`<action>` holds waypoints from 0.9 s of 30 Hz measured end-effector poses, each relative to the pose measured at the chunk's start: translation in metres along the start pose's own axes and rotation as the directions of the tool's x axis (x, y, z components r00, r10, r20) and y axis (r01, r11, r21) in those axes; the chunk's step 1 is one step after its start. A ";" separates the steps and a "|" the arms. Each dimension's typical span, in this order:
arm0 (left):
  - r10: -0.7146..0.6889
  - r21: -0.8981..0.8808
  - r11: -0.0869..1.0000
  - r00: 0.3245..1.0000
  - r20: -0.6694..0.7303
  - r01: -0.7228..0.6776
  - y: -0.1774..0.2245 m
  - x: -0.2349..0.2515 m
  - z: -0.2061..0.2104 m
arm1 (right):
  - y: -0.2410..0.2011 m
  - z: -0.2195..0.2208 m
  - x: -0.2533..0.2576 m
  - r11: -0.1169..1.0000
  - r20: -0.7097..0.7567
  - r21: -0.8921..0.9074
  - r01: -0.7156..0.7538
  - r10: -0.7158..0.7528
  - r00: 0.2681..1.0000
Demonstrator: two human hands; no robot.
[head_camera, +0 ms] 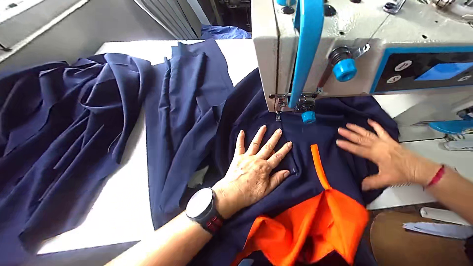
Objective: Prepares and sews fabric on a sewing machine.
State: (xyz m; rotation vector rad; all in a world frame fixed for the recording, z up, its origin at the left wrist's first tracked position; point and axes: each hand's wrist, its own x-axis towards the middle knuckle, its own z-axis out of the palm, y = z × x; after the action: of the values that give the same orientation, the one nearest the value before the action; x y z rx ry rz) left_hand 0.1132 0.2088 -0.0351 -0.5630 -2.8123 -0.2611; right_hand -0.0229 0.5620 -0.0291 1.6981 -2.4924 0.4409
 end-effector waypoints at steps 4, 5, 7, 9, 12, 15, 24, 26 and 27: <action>0.000 -0.024 1.000 0.999 0.049 0.001 -0.001 0.002 -0.004 | -0.016 -0.040 0.034 0.997 0.038 -0.064 0.035 -0.033 0.999; 0.026 -0.031 0.999 0.997 0.075 -0.024 -0.006 0.004 -0.007 | -0.040 -0.041 0.046 0.997 -0.016 -0.045 0.070 -0.071 0.997; 0.103 -0.051 0.994 0.987 0.126 -0.097 -0.020 0.008 -0.013 | -0.090 -0.027 0.062 0.977 -0.057 0.093 0.194 -0.189 0.980; 0.198 -0.069 0.980 0.968 0.156 -0.189 -0.038 0.012 -0.016 | -0.122 0.001 0.061 0.905 -0.010 0.277 0.321 -0.332 0.943; 0.274 -0.080 0.961 0.950 0.152 -0.264 -0.051 0.014 -0.017 | -0.123 0.010 0.044 0.875 0.085 0.358 0.325 -0.377 0.922; 0.236 -0.047 0.971 0.967 0.092 -0.233 -0.039 0.008 -0.011 | -0.105 -0.006 0.039 0.888 0.138 0.349 0.299 -0.364 0.921; 0.315 -0.106 0.947 0.936 0.156 -0.302 -0.051 0.008 -0.025 | -0.109 0.024 0.091 0.977 -0.327 0.192 0.094 -0.027 0.945; 0.307 -0.110 0.950 0.940 0.146 -0.293 -0.036 0.006 -0.032 | -0.108 0.033 0.097 0.971 -0.337 0.198 0.134 -0.061 0.939; 0.283 -0.111 0.957 0.948 0.149 -0.268 -0.025 0.003 -0.034 | -0.107 0.032 0.098 0.968 -0.335 0.199 0.155 -0.081 0.939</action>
State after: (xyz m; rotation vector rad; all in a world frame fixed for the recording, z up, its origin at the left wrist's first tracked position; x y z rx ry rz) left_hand 0.1079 0.1793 -0.0047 -1.0319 -2.8385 -0.2974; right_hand 0.0416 0.4286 -0.0170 1.6743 -2.1593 0.9361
